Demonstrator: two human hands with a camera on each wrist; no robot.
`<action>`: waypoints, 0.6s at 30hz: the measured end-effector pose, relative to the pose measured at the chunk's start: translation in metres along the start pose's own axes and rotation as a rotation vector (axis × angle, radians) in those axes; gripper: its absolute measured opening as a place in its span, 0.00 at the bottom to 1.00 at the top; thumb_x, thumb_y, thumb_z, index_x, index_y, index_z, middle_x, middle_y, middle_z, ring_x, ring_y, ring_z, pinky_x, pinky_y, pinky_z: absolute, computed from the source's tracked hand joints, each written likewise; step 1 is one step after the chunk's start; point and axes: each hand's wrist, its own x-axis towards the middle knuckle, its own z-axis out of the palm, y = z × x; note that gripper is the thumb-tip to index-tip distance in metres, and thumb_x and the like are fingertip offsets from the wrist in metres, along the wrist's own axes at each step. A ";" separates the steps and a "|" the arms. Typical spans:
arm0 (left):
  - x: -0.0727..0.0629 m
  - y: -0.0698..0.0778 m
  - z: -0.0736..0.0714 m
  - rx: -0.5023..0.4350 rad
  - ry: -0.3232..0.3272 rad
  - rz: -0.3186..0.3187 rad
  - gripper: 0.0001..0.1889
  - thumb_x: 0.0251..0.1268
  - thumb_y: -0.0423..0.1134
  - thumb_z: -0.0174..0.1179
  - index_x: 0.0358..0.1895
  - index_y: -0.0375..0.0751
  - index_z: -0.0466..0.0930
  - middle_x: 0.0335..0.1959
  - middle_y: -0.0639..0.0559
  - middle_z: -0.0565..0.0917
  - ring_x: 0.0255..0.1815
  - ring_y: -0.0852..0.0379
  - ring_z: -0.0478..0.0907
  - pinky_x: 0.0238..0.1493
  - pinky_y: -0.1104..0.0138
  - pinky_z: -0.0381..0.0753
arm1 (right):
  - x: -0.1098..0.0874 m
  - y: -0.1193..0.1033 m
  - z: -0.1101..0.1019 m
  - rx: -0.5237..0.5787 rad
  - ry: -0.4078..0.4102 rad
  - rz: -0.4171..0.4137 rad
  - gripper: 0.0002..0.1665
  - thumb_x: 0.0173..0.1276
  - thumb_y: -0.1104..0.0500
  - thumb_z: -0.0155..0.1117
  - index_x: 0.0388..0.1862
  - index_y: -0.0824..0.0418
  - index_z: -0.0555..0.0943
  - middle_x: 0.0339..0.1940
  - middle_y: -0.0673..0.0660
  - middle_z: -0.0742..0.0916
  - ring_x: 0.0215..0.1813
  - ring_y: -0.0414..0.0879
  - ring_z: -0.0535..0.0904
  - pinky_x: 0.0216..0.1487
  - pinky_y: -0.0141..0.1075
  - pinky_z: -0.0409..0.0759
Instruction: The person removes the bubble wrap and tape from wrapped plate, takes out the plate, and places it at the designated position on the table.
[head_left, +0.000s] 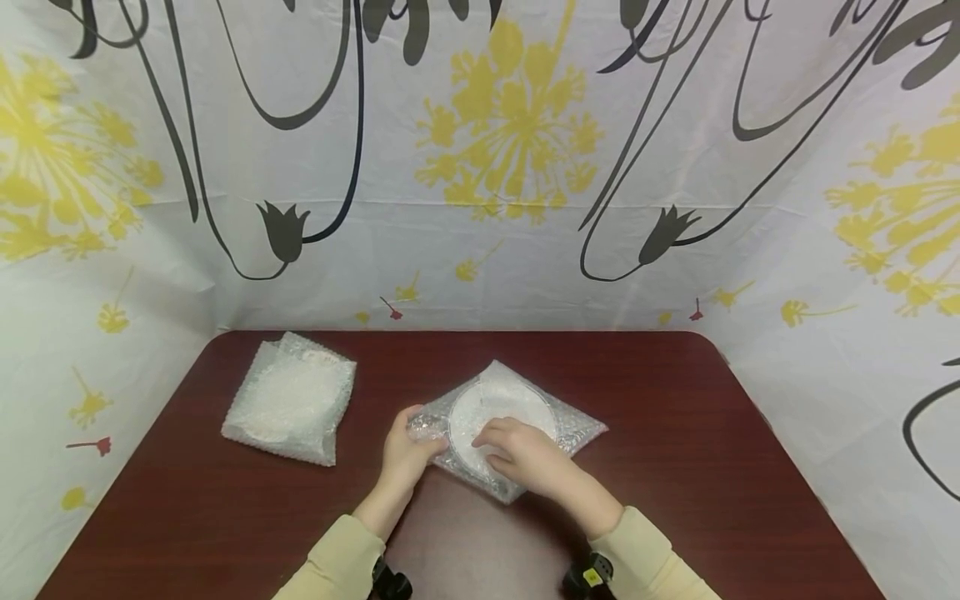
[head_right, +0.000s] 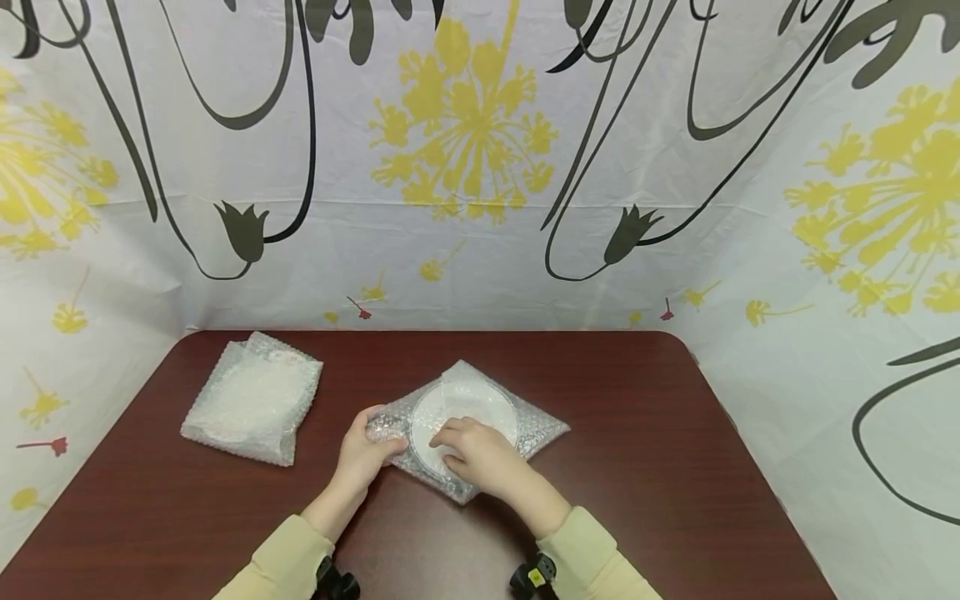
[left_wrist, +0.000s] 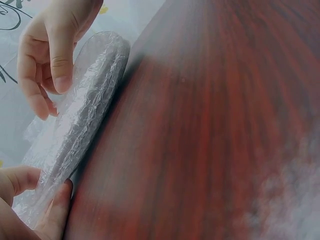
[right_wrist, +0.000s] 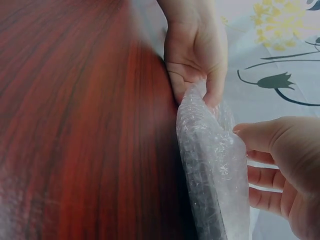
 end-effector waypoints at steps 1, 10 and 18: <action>0.000 0.000 0.000 0.002 0.001 0.000 0.36 0.39 0.23 0.69 0.60 0.35 0.70 0.53 0.35 0.75 0.46 0.46 0.74 0.36 0.64 0.79 | 0.000 0.000 0.000 0.004 0.004 -0.001 0.14 0.57 0.64 0.69 0.44 0.55 0.84 0.42 0.47 0.83 0.47 0.42 0.79 0.50 0.35 0.77; 0.000 0.000 0.001 -0.003 -0.003 -0.001 0.36 0.40 0.23 0.69 0.60 0.35 0.70 0.53 0.35 0.75 0.46 0.45 0.74 0.36 0.63 0.80 | -0.004 -0.001 0.000 0.049 0.034 0.033 0.14 0.57 0.63 0.71 0.44 0.57 0.84 0.40 0.48 0.81 0.42 0.41 0.78 0.47 0.33 0.78; -0.001 -0.001 0.000 0.002 -0.001 0.002 0.36 0.40 0.23 0.69 0.60 0.35 0.70 0.54 0.36 0.76 0.48 0.45 0.74 0.40 0.61 0.79 | -0.006 -0.001 0.001 0.061 0.055 0.064 0.14 0.57 0.62 0.72 0.43 0.56 0.83 0.40 0.47 0.80 0.40 0.40 0.78 0.44 0.33 0.79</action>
